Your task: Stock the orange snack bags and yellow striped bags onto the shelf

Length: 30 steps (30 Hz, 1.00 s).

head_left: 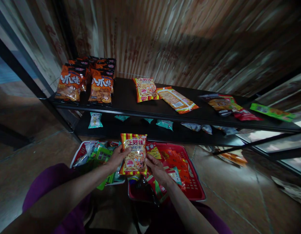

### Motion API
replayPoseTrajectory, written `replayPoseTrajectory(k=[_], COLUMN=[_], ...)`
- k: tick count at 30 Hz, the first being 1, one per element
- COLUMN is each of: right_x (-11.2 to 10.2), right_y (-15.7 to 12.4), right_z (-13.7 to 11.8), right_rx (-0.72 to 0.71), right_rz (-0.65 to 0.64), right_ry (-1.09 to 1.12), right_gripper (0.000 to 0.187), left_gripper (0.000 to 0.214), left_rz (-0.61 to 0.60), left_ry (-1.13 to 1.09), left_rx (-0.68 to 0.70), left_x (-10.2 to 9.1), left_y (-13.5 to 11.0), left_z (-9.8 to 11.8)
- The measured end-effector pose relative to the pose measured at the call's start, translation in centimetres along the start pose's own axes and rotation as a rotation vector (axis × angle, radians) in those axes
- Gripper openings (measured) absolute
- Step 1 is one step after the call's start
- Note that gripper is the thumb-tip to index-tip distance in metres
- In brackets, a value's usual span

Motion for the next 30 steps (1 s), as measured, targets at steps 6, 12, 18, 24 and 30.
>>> replayPoseTrajectory(k=[6,12,18,24,30], right_x=[0.0,0.2,1.3,1.7,1.7], right_y=[0.0,0.4,0.2,-0.2,-0.7], right_z=[0.4,0.2,-0.8,-1.5,-0.7], right_rx=[0.054,0.090,0.163,0.179,0.167], right_rz=[0.070,0.215,0.234,0.169,0.038], right_ry=[0.111,0.103,0.195,0.256,0.254], right_gripper=[0.036,0.039,0.040,0.032,0.056], left_gripper=[0.040,0.043,0.037,0.031,0.035], left_rz=[-0.028,0.045,0.130,0.208,0.283], left_ry=[0.034,-0.005,-0.139,-0.140,-0.139], left_rx=[-0.003,0.030,-0.045,-0.028,0.000], left_x=[-0.1,0.0,-0.5,-0.6,-0.8], left_y=[0.0,0.3,1.0,1.1,1.2], left_z=[0.5,2.5,3.8,4.6,4.7])
Point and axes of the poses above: each hand's wrist, its own y-axis towards the middle knuckle, its own x-axis out of the palm, z = x × y, the point moved 1 cm from there along y, towards the middle knuckle, and after that the axes turned 7 degrees about z, right-handed, at the moved point
